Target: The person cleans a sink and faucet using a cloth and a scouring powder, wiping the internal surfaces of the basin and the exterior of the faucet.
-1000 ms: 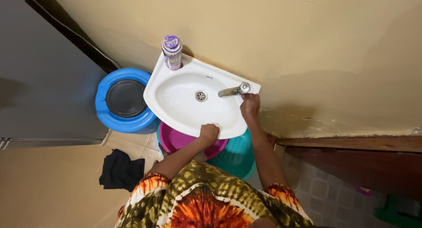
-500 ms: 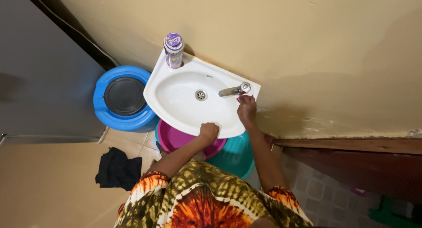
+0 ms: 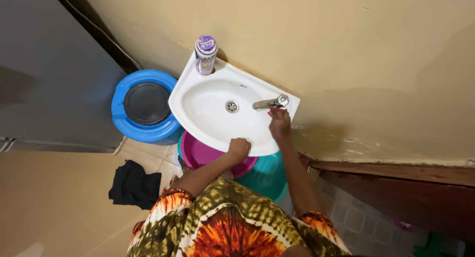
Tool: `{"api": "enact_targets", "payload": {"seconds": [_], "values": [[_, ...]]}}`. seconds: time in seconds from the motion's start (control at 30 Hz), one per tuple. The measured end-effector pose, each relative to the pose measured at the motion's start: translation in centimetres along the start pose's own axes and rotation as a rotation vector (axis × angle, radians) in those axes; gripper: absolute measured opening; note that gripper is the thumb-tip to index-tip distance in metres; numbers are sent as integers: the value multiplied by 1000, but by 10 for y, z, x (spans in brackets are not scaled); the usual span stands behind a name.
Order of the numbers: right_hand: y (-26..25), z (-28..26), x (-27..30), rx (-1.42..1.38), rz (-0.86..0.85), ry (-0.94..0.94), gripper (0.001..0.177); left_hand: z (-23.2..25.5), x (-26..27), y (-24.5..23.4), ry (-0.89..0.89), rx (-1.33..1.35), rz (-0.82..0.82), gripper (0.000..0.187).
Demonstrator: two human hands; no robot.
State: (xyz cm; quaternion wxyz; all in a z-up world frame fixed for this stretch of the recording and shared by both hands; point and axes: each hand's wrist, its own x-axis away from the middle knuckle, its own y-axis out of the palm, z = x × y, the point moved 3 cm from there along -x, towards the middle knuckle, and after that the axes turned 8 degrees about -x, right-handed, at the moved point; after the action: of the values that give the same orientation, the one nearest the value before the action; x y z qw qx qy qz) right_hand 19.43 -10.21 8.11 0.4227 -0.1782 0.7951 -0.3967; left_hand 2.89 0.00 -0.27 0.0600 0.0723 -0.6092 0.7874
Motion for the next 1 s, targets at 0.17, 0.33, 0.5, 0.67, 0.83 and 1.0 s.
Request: {"api": "enact_targets", "payload": {"seconds": [0.17,0.33,0.5,0.67,0.83,1.0], "values": [[-20,19,-11,191,-8,-69,19,2,1,2,-9,1,0,15],[-14,7,0,194,78,24,9,2,0,7,-31,46,3,13],[-31,-6,34,-8,-153,-113,20,-1,5,6,-7,74,131,11],[-40,12,19,109,-143,-39,20,0,0,6,-11,28,101,11],[-19,23,-10,155,-6,70,8,-1,1,8,-32,10,46,11],[-12,14,0,156,38,95,10,-6,6,4,7,71,172,10]]}}
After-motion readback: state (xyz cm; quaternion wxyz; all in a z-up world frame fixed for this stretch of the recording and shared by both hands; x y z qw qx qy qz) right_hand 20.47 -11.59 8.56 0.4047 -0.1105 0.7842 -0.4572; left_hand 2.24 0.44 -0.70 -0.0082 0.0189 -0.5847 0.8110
